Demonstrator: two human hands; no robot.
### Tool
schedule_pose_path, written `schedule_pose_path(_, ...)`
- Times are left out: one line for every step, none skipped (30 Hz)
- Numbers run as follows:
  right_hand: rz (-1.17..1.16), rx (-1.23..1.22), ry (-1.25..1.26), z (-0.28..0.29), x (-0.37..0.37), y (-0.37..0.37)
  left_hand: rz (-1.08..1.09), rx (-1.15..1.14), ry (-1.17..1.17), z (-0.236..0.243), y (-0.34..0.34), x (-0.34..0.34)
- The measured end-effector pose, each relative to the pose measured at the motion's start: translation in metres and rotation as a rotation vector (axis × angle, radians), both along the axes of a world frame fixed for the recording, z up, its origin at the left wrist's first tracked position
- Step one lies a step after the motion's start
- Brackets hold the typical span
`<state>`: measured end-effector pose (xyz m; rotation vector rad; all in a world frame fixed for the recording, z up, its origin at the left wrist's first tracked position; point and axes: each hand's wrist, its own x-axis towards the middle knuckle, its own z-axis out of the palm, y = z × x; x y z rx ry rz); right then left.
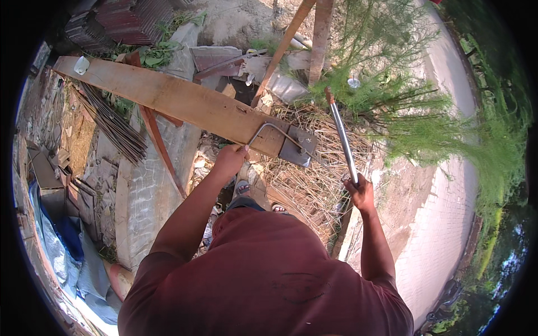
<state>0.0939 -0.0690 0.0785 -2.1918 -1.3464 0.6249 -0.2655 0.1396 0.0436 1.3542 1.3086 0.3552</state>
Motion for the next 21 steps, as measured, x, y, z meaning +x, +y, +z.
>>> schedule_pose_path(0.005,-0.084,-0.078,0.003,0.008,0.000,-0.013,0.015,0.002,-0.004,0.001,-0.001)
schedule_pose_path(0.088,-0.036,-0.242,0.014,0.019,-0.001,-0.003,0.009,-0.009,-0.006,0.000,-0.002)
schedule_pose_path(0.080,-0.041,-0.303,0.024,0.033,0.001,0.009,-0.023,-0.010,-0.007,0.000,-0.003)
schedule_pose_path(0.077,-0.045,-0.364,0.033,0.052,0.006,0.024,-0.054,-0.011,-0.007,0.001,-0.003)
schedule_pose_path(0.073,-0.049,-0.423,0.040,0.071,0.011,0.038,-0.086,-0.010,-0.006,0.001,-0.002)
schedule_pose_path(0.169,-0.008,-0.587,0.046,0.090,0.017,0.036,-0.081,-0.010,-0.003,0.000,-0.001)
schedule_pose_path(0.210,-0.041,-0.641,0.051,0.106,0.024,0.041,-0.078,-0.013,-0.003,0.000,0.000)
schedule_pose_path(0.280,-0.027,-0.669,0.048,0.125,0.030,0.046,-0.077,-0.017,-0.003,0.000,0.000)
schedule_pose_path(0.377,0.015,-0.697,0.043,0.141,0.040,0.055,-0.075,-0.018,-0.001,0.000,0.001)
schedule_pose_path(0.420,-0.002,-0.701,0.039,0.153,0.049,0.054,-0.074,0.005,0.005,-0.001,0.003)
schedule_pose_path(0.465,-0.019,-0.703,0.034,0.164,0.059,0.058,-0.092,0.015,0.007,0.000,0.003)
schedule_pose_path(0.487,0.013,-0.745,0.029,0.171,0.071,0.063,-0.108,0.028,0.008,0.001,0.003)
schedule_pose_path(0.506,0.027,-0.760,0.025,0.177,0.081,0.066,-0.123,0.041,0.007,0.000,0.003)
schedule_pose_path(0.528,0.042,-0.773,0.026,0.176,0.096,0.053,-0.111,0.058,0.003,0.000,0.000)
schedule_pose_path(0.516,0.070,-0.727,0.015,0.191,0.103,0.052,-0.106,0.056,0.002,0.000,0.001)
schedule_pose_path(0.505,0.099,-0.681,0.005,0.206,0.111,0.050,-0.102,0.054,0.003,0.001,0.002)
schedule_pose_path(0.531,0.068,-0.692,0.004,0.205,0.123,0.056,-0.099,0.055,0.005,0.001,0.002)
schedule_pose_path(0.558,0.037,-0.706,0.009,0.196,0.137,0.067,-0.108,0.061,0.004,0.000,0.001)
schedule_pose_path(0.619,-0.024,-0.748,0.019,0.188,0.151,0.078,-0.117,0.067,0.004,0.000,0.000)
schedule_pose_path(0.730,0.031,-0.814,0.027,0.180,0.164,0.081,-0.127,0.068,0.004,0.000,0.000)
schedule_pose_path(0.838,0.097,-0.882,0.033,0.173,0.178,0.081,-0.121,0.074,0.004,0.000,0.001)
